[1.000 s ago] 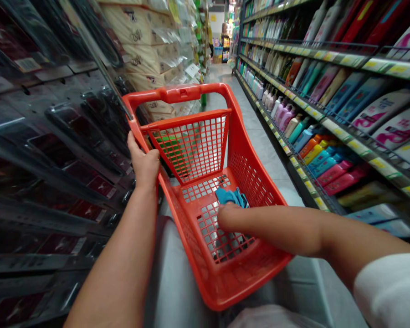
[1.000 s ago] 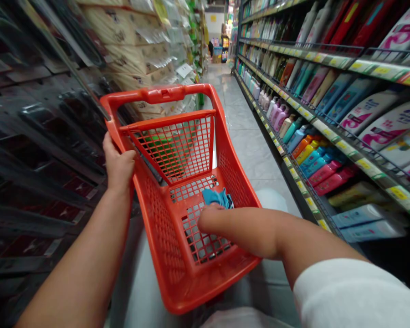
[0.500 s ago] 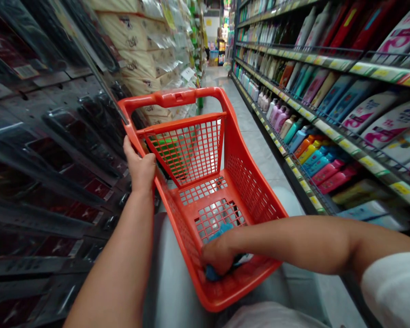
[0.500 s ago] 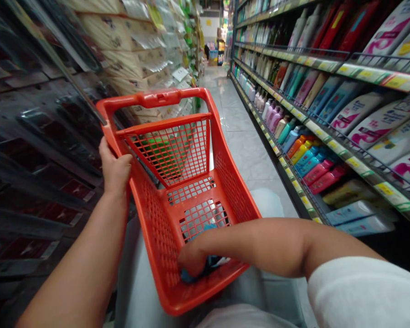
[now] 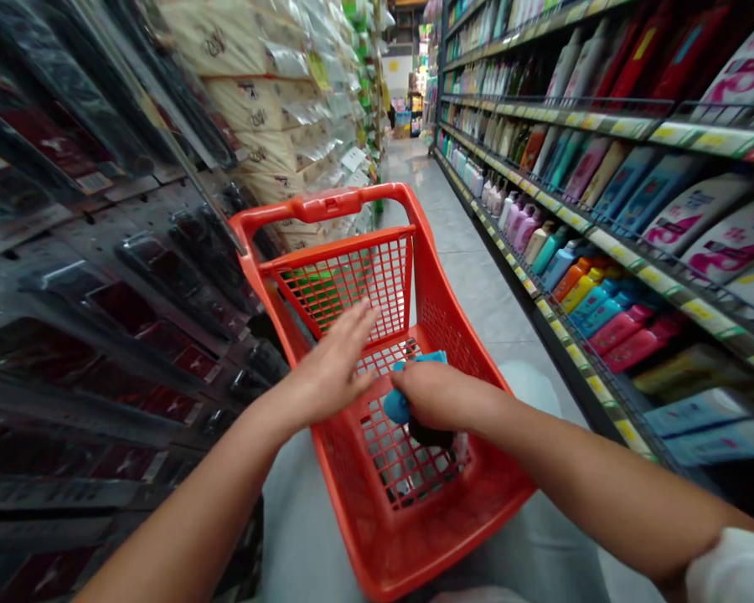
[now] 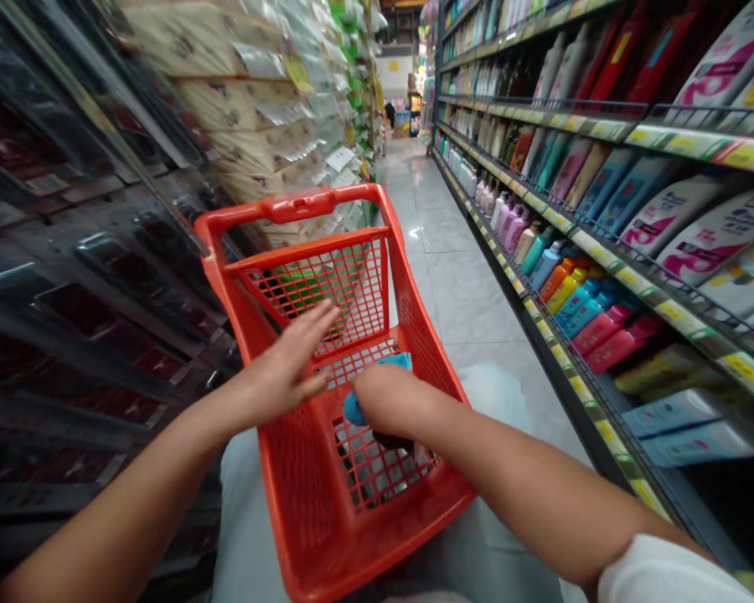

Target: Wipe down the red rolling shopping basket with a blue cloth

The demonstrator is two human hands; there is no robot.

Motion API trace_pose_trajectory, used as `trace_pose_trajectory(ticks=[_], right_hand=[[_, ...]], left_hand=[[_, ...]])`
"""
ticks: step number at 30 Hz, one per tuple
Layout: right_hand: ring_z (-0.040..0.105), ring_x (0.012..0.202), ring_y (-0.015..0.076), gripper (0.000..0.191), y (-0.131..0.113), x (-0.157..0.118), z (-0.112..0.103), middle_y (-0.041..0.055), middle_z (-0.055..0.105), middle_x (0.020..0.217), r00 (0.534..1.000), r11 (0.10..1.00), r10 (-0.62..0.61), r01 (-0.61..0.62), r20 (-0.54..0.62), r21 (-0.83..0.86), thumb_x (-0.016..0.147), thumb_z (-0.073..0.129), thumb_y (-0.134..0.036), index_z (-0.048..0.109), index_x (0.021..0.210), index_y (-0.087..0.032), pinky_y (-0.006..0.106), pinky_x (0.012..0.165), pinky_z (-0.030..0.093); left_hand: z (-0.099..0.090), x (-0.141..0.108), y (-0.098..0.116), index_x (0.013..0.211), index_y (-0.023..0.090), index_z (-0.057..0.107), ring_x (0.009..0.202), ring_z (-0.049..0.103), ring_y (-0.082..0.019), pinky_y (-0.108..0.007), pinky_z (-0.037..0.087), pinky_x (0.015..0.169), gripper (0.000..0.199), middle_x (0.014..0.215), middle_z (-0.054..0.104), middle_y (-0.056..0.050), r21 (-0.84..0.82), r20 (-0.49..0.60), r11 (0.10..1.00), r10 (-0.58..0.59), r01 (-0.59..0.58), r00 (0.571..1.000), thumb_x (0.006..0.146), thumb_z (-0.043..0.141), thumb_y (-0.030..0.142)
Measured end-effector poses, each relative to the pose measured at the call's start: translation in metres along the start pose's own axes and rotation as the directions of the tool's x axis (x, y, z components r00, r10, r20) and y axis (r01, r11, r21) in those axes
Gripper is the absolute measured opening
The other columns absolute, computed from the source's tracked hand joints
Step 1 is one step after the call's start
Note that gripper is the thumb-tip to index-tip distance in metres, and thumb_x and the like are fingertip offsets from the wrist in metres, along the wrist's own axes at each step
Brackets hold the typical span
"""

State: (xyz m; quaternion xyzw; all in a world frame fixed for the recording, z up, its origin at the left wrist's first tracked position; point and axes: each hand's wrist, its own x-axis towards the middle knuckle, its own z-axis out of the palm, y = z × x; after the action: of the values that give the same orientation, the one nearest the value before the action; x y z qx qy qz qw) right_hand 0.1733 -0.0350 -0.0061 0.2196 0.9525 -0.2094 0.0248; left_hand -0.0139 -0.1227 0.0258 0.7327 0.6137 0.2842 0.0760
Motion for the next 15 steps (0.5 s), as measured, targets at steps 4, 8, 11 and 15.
trace_pose_trajectory(ticks=[4, 8, 11, 15], right_hand=[[0.068, 0.093, 0.0203, 0.031, 0.023, -0.014, -0.036, 0.0053, 0.073, 0.098, 0.976, 0.933, -0.012, 0.089, -0.218, 0.348, 0.071, 0.056, -0.007, 0.067, 0.098, -0.017, 0.031, 0.085, 0.053], [0.062, 0.075, 0.0142, 0.02, 0.036, -0.026, -0.039, -0.0019, 0.065, 0.084, 0.928, 0.693, 0.153, 0.145, -0.34, 0.707, 0.074, 0.053, -0.016, 0.061, 0.093, -0.019, 0.025, 0.072, 0.052], [0.065, 0.084, 0.0157, 0.022, 0.035, -0.039, -0.041, -0.0005, 0.068, 0.092, 0.909, 0.581, 0.175, 0.214, -0.378, 0.785, 0.083, 0.057, -0.03, 0.061, 0.102, -0.021, 0.028, 0.079, 0.056], [0.068, 0.102, 0.0211, 0.035, 0.039, -0.065, -0.036, 0.0074, 0.069, 0.115, 0.827, 0.729, 0.194, 0.239, -0.528, 0.642, 0.092, 0.059, -0.04, 0.061, 0.123, -0.025, 0.037, 0.091, 0.058]], left_hand=[[0.031, 0.002, 0.037, 0.162, 0.028, 0.009, 0.152, 0.032, -0.033, -0.053, 0.032, 0.123, 0.125, 0.166, 0.029, -0.018, -0.254, 0.282, 0.961, -0.034, 0.108, 0.959, 0.066, 0.088, 0.042], [0.048, 0.018, 0.049, 0.162, 0.028, 0.001, 0.145, 0.044, -0.036, -0.052, 0.037, 0.118, 0.135, 0.16, 0.038, -0.019, -0.403, 0.236, 0.885, -0.148, 0.235, 0.96, 0.062, 0.09, 0.044], [0.049, 0.028, 0.053, 0.161, 0.031, 0.017, 0.142, 0.048, -0.031, -0.046, 0.037, 0.119, 0.116, 0.157, 0.045, -0.012, -0.502, 0.161, 0.841, -0.141, 0.204, 0.977, 0.067, 0.087, 0.037], [0.052, 0.036, 0.047, 0.143, 0.031, 0.05, 0.133, 0.054, -0.025, -0.039, 0.041, 0.115, 0.077, 0.143, 0.059, -0.003, -0.6, 0.26, 0.705, -0.275, 0.378, 0.926, 0.073, 0.081, 0.03]])
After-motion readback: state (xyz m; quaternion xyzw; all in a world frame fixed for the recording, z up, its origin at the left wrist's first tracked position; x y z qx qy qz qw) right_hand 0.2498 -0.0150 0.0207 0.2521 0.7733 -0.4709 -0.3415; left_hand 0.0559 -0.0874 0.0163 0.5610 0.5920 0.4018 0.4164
